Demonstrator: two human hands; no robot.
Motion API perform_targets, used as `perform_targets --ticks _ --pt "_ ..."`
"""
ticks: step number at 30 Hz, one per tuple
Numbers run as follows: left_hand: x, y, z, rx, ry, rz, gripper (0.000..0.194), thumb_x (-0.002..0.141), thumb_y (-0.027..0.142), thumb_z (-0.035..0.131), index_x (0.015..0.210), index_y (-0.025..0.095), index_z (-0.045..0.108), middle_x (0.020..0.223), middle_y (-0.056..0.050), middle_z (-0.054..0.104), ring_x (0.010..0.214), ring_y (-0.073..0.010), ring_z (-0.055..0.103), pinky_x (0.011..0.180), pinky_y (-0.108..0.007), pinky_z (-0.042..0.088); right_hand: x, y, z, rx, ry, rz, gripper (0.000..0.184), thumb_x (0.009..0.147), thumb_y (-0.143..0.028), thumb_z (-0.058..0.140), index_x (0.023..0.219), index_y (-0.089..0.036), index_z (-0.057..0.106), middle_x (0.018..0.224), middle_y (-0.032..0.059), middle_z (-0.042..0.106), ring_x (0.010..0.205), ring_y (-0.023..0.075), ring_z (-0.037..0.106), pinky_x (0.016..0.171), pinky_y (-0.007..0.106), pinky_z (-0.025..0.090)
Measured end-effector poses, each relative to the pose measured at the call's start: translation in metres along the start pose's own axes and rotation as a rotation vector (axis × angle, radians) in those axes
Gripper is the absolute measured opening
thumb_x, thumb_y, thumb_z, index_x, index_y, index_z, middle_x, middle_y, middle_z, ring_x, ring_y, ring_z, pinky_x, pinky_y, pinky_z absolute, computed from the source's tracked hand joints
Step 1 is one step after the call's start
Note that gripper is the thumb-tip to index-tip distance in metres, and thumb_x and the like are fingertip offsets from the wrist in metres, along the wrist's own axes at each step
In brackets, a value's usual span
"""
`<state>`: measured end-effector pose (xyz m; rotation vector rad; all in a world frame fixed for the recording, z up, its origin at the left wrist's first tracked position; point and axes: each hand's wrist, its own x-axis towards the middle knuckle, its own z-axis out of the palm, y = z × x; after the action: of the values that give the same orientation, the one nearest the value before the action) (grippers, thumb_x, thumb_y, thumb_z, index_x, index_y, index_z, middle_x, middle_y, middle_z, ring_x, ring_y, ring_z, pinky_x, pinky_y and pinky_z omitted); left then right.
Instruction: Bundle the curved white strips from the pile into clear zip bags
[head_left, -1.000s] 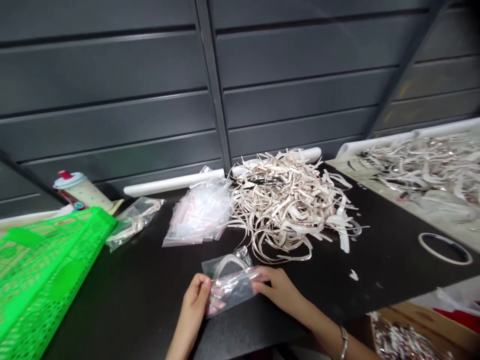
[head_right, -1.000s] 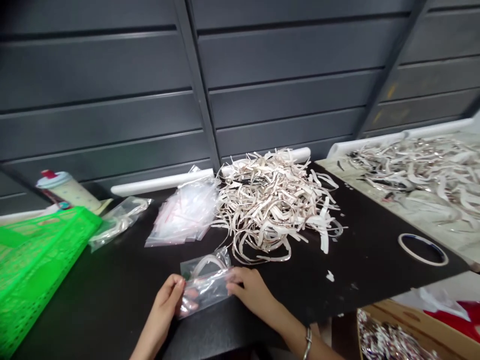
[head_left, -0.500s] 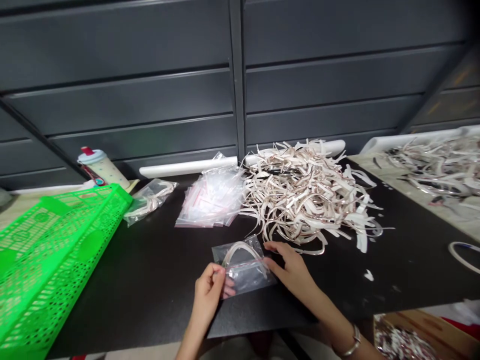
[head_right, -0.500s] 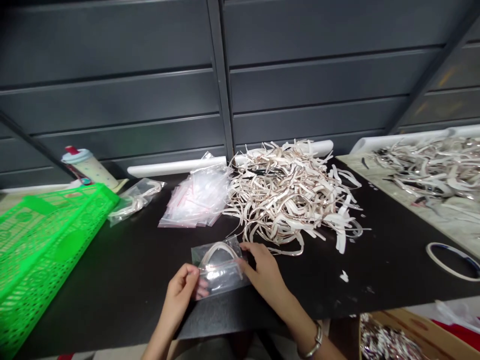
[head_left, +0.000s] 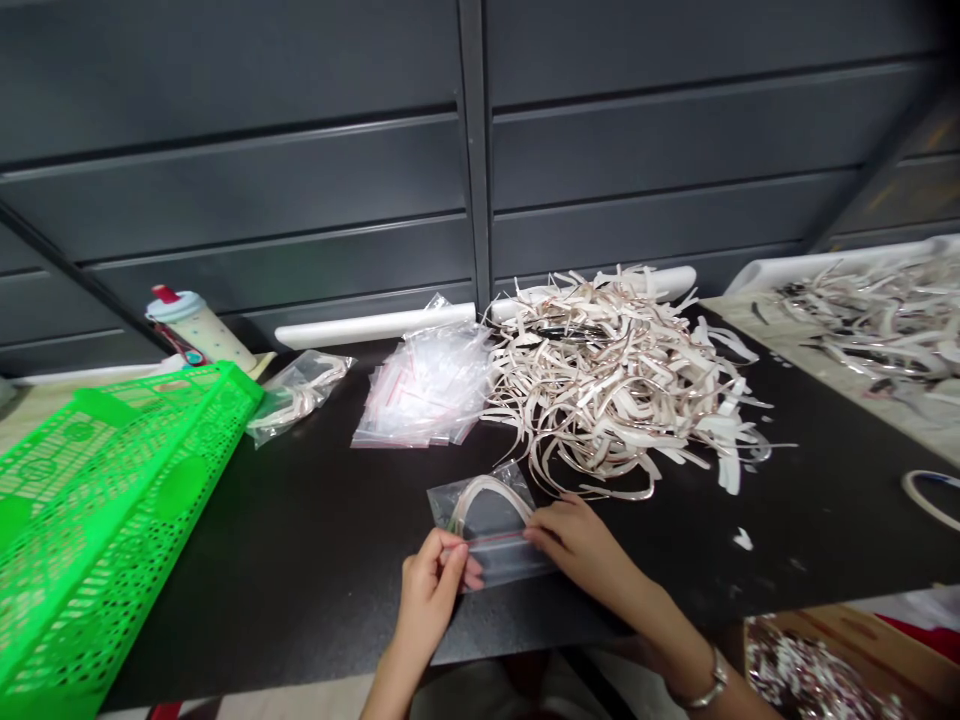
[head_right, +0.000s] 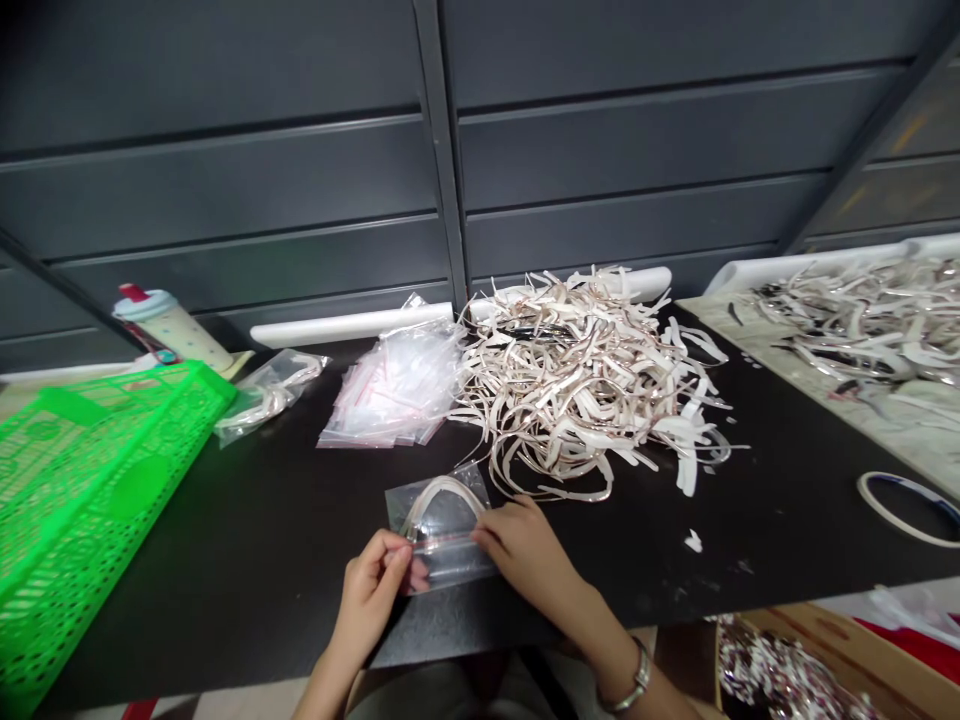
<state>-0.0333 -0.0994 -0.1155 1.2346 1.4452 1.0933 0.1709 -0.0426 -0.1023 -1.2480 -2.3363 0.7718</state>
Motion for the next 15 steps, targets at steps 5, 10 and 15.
perform_targets --ticks 5,10,15 --pt "-0.001 -0.001 -0.003 0.064 -0.001 0.048 0.026 0.084 0.042 0.051 0.075 0.019 0.054 0.06 -0.002 0.067 0.052 -0.0164 0.063 0.052 -0.025 0.049 -0.023 0.018 -0.005 0.305 0.052 0.145 0.026 0.087 -0.03 0.047 0.068 -0.018 0.06 0.065 0.0005 0.062 0.063 0.016 0.057 0.06 0.025 0.041" --pt "-0.005 -0.009 -0.013 0.191 0.023 0.278 0.067 0.054 0.051 0.078 0.11 0.02 0.059 0.115 -0.012 0.063 0.105 -0.0296 0.058 0.09 -0.039 0.045 -0.033 0.008 -0.002 0.444 0.247 0.118 0.032 0.086 -0.041 0.048 0.067 -0.02 0.062 0.057 0.0007 0.057 0.054 0.0148 0.054 0.051 0.022 0.043" --pt "0.001 -0.008 -0.012 0.403 -0.021 0.414 0.028 0.074 0.034 0.067 0.1 0.022 0.066 0.118 -0.009 0.062 0.12 -0.0286 0.047 0.101 -0.044 0.034 -0.042 0.003 -0.007 0.528 0.345 0.05 0.026 0.085 -0.038 0.052 0.074 -0.02 0.067 0.061 0.0013 0.061 0.053 0.0135 0.057 0.049 0.016 0.047"
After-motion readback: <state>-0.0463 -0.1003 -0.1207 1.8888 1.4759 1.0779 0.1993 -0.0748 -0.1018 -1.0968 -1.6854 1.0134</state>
